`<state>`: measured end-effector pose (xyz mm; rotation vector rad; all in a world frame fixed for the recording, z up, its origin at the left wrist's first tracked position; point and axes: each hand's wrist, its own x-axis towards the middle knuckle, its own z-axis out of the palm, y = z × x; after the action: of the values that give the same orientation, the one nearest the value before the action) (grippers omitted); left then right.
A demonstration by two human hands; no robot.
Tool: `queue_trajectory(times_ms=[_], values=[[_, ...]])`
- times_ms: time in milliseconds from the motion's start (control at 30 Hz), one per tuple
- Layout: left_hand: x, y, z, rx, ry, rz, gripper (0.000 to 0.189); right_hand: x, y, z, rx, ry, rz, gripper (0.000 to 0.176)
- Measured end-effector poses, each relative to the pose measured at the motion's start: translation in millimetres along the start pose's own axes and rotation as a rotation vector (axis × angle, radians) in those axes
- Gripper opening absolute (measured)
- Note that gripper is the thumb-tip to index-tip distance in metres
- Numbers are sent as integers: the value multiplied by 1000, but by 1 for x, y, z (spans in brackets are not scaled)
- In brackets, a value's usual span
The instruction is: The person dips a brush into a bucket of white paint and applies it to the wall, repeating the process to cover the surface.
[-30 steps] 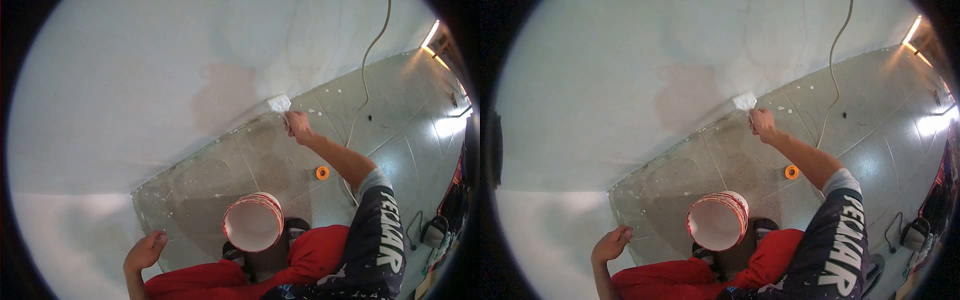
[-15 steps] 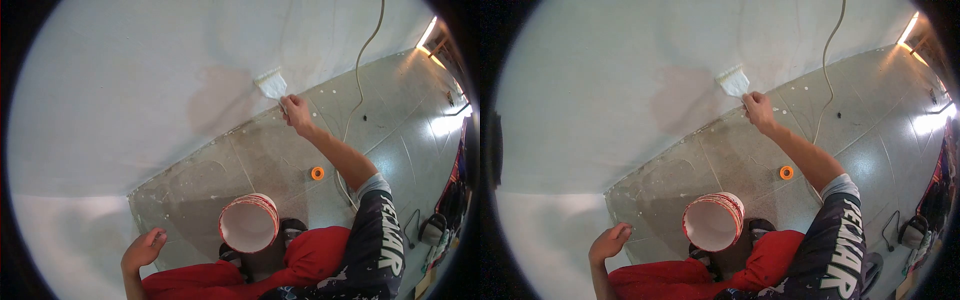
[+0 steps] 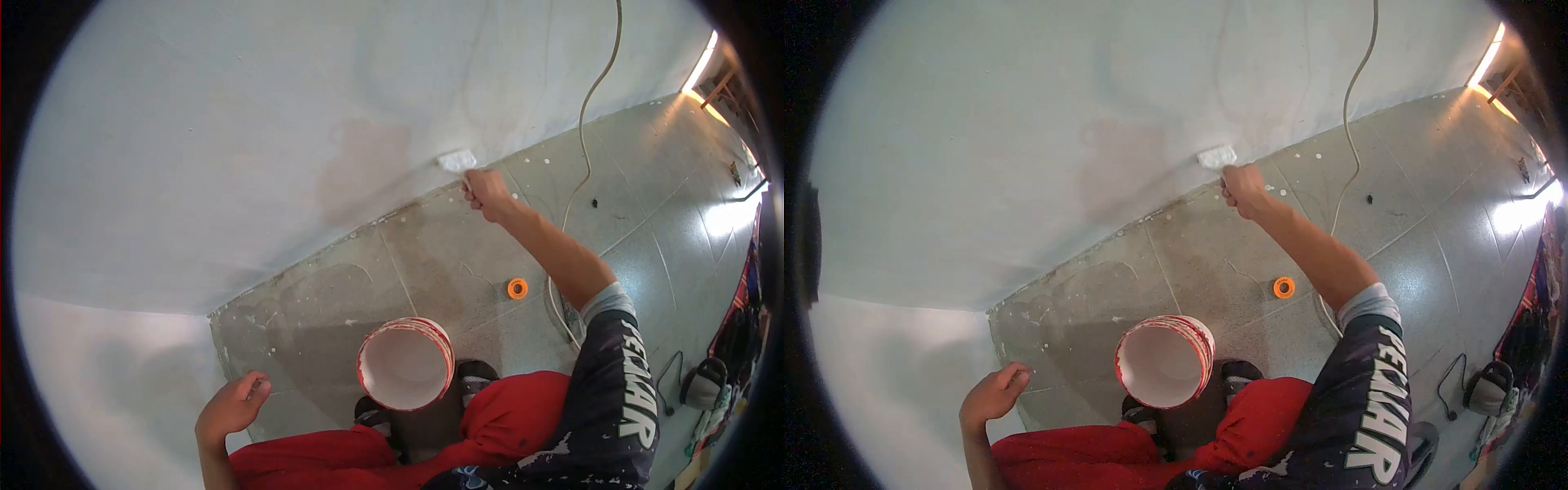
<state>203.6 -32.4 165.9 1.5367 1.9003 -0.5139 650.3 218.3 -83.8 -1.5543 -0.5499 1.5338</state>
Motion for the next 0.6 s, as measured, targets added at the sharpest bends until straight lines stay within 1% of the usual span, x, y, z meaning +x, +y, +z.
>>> queue_trajectory(times_ms=[33, 67, 133, 200, 233, 267, 300, 333, 400, 433, 500, 567, 600], values=[[-1, 1, -1, -12, -16, -14, 35, -16, -19, 4, 34, 8, -40, 16], [-1, -1, -1, -12, -17, -14, 35, -34, -36, 6, 33, 8, -39, 16], [0, -6, 2, 11, 5, 9, 36, -72, -69, 6, 78, -20, -202, 18], [0, 2, -1, 6, -23, -17, 36, -104, -97, 6, 33, -15, -343, 20], [1, 6, -3, 3, -45, -44, 36, -114, -108, 4, 32, -11, -340, 20], [4, 3, -1, 4, -47, -41, 36, -121, -119, 2, 70, -51, -423, 22], [7, -2, 2, 5, -23, 1, 36, -125, -125, 1, 109, -92, -506, 23], [10, -5, 3, 9, 2, 43, 36, -127, -127, 3, 111, -89, -506, 23], [12, -3, 2, 8, -2, 36, 36, -129, -126, 8, 170, -54, -602, 26], [12, -1, 2, 2, -5, 28, 36, -121, -119, 9, 173, -55, -600, 26], [12, 6, -1, 4, -14, 20, 35, -85, -83, 15, 125, -5, -522, 29], [12, 8, -2, 2, -25, 17, 35, -42, -41, 11, 12, 51, -469, 29], [12, 9, -3, 3, -46, -4, 39, -32, -25, 9, -22, 85, -423, 28]])
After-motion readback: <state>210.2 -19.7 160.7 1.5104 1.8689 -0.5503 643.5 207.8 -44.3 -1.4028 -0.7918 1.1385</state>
